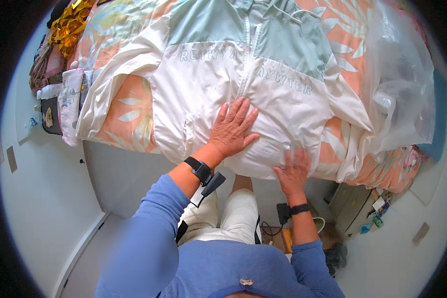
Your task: Folding various items of clothing on a bed.
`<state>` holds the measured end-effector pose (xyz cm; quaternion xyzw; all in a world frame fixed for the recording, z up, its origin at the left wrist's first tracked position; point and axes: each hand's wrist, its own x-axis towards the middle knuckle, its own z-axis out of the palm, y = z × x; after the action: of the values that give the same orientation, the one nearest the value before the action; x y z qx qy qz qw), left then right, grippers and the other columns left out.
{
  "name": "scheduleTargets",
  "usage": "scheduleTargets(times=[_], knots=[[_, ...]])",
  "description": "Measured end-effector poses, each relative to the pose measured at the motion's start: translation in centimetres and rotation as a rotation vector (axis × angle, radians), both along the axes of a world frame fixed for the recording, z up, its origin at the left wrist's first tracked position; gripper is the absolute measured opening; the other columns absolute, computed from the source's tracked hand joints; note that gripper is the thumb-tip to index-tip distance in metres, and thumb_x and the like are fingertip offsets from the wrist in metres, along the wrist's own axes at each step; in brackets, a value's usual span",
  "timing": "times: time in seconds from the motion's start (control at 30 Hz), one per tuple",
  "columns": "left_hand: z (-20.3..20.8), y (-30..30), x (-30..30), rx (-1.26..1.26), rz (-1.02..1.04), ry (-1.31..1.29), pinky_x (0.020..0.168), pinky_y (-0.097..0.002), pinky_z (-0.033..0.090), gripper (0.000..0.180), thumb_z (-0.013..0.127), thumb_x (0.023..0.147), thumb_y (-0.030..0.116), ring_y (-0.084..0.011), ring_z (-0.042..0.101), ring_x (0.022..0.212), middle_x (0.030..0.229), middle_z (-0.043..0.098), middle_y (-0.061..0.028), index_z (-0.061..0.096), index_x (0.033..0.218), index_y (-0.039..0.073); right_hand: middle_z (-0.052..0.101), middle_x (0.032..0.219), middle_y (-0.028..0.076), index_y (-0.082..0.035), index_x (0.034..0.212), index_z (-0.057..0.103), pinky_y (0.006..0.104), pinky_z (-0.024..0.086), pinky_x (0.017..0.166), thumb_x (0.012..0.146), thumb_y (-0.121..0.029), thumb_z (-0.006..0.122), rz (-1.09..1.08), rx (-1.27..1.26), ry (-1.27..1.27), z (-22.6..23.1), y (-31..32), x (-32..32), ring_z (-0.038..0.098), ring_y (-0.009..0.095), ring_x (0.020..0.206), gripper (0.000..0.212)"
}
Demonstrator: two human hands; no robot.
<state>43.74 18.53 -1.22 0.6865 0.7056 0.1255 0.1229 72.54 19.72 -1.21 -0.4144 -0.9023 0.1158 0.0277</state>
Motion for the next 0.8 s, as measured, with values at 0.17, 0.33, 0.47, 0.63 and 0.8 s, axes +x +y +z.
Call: scheduleTargets(times=[0.17, 0.33, 0.47, 0.63, 0.8], knots=[[0.5, -0.1, 0.1, 0.02, -0.001, -0.029, 0.116, -0.0496, 0.007, 0.073, 0.057, 0.085, 0.056, -0.0276, 0.016, 0.146, 0.156, 0.025, -0.0128, 0.041, 0.143, 0.016, 0.024, 0.149, 0.024, -0.012, 0.146, 0.033, 0.0549, 0.02, 0.112, 0.083, -0.036, 0.068, -0.155, 0.1, -0.135, 2.3, -1.4, 4.4, 0.026, 0.044, 0.137, 0.075], [2.5, 0.1, -3.5, 0.2, 0.106, -0.137, 0.113, -0.0565, 0.011, 0.066, 0.067, 0.084, 0.035, -0.0375, 0.017, 0.145, 0.153, 0.024, -0.0236, 0.043, 0.14, 0.01, 0.037, 0.136, 0.031, 0.005, 0.135, 0.042, 0.0493, 0.033, 0.103, 0.089, -0.013, 0.063, -0.175, 0.078, 0.212, 7.0, 5.9, -3.3, 0.039, 0.045, 0.124, 0.054], [2.4, 1.0, -12.5, 0.262, 0.367, 0.077, 0.111, -0.0591, 0.013, 0.055, 0.065, 0.087, 0.026, -0.0413, 0.019, 0.143, 0.151, 0.026, -0.0272, 0.047, 0.133, 0.001, 0.06, 0.1, 0.023, 0.004, 0.108, 0.061, 0.0445, 0.046, 0.082, 0.09, -0.012, 0.06, -0.14, 0.006, 0.409, 8.5, 16.9, -13.8, 0.056, 0.039, 0.093, 0.025], [0.1, -0.9, -17.0, 0.139, 0.508, 0.195, 0.113, -0.0579, 0.012, 0.063, 0.057, 0.09, 0.038, -0.0371, 0.018, 0.144, 0.152, 0.026, -0.0224, 0.042, 0.14, 0.002, 0.065, 0.085, 0.019, -0.001, 0.094, 0.065, 0.0427, 0.049, 0.074, 0.089, -0.016, 0.061, -0.184, -0.144, 0.515, 6.4, 25.0, -25.9, 0.062, 0.037, 0.082, 0.017], [-1.8, -2.0, -16.9, 0.087, 0.515, 0.138, 0.114, -0.0553, 0.013, 0.064, 0.052, 0.091, 0.044, -0.0341, 0.021, 0.144, 0.153, 0.027, -0.0199, 0.041, 0.142, 0.006, 0.067, 0.084, 0.016, 0.001, 0.093, 0.065, 0.0392, 0.05, 0.07, 0.088, -0.017, 0.061, -0.479, -0.597, 0.698, 2.6, 26.5, -30.9, 0.065, 0.029, 0.076, 0.019]])
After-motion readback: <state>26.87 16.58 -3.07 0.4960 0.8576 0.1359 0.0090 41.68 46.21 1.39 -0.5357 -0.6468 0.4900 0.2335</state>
